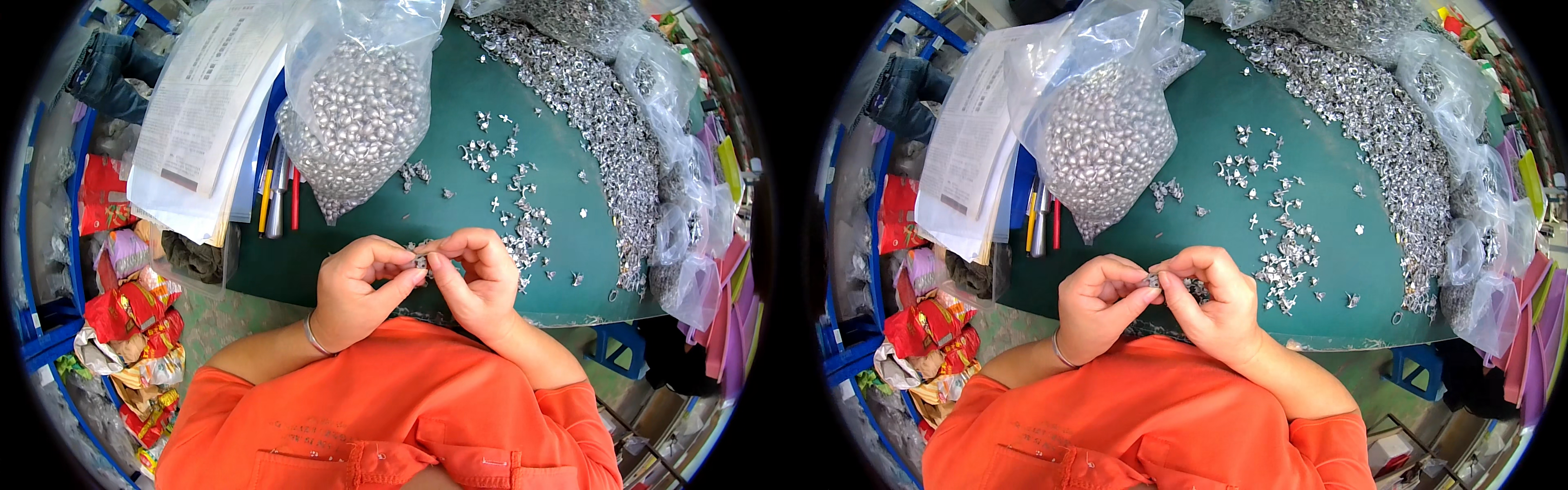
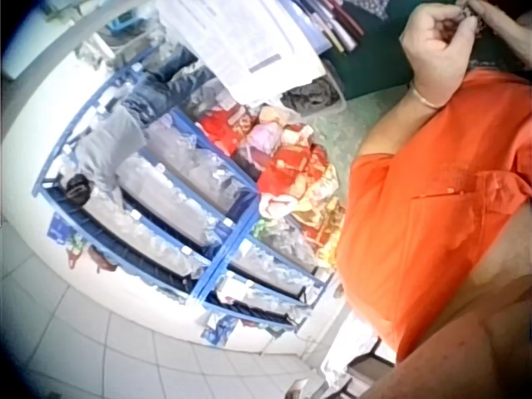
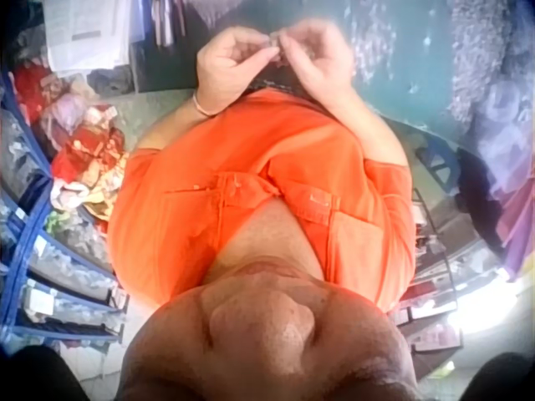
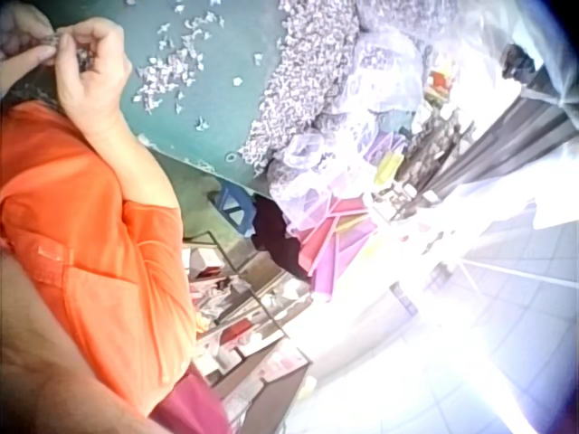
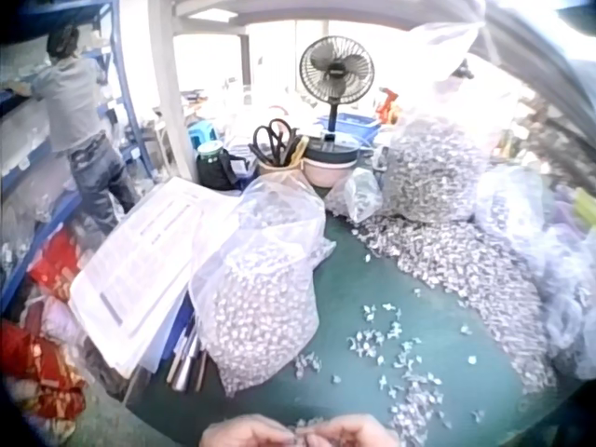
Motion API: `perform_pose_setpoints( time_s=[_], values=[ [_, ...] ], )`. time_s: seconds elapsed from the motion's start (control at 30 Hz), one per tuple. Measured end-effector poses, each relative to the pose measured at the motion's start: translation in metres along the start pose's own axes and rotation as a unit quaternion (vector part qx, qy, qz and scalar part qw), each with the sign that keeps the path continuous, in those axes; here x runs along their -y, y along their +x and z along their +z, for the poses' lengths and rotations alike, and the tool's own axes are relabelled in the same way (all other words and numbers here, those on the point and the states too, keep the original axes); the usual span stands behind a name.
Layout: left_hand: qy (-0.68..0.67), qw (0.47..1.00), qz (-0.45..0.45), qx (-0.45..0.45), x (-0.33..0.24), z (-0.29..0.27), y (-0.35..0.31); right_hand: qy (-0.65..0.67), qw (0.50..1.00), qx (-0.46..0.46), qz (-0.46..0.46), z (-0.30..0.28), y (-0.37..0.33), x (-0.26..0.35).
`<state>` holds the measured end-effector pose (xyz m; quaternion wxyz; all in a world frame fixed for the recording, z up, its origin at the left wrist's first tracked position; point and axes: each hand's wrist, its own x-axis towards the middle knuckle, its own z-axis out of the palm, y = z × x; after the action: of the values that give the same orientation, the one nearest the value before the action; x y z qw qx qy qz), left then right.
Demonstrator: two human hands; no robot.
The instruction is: The person sorts small metal hardware parts, places them into small plastic bags, writes on a paper slip, and seals the bags by hand.
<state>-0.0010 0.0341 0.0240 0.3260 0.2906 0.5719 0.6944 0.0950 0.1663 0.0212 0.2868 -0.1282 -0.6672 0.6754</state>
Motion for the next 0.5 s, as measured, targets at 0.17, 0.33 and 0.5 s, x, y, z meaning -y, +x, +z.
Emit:
perform_pose_setpoints(
  time_s=[0.17, 0.33, 0.5],
  values=[
    [0.009, 1.000, 0.003, -0.001, 0.0017, -0.0004, -0.0012, 0.002, 1.000, 0.004, 0.002, -0.0003, -0.0002, 0.0002],
    [0.014, 1.000, 0.004, 0.000, 0.0018, -0.0011, -0.0008, -0.008, 1.000, 0.004, -0.002, -0.0006, -0.0012, -0.0024],
    [0.026, 0.999, 0.032, 0.009, 0.0020, -0.0015, 0.0013, 0.011, 1.000, 0.008, 0.002, -0.0009, -0.0029, -0.0026]
  ],
)
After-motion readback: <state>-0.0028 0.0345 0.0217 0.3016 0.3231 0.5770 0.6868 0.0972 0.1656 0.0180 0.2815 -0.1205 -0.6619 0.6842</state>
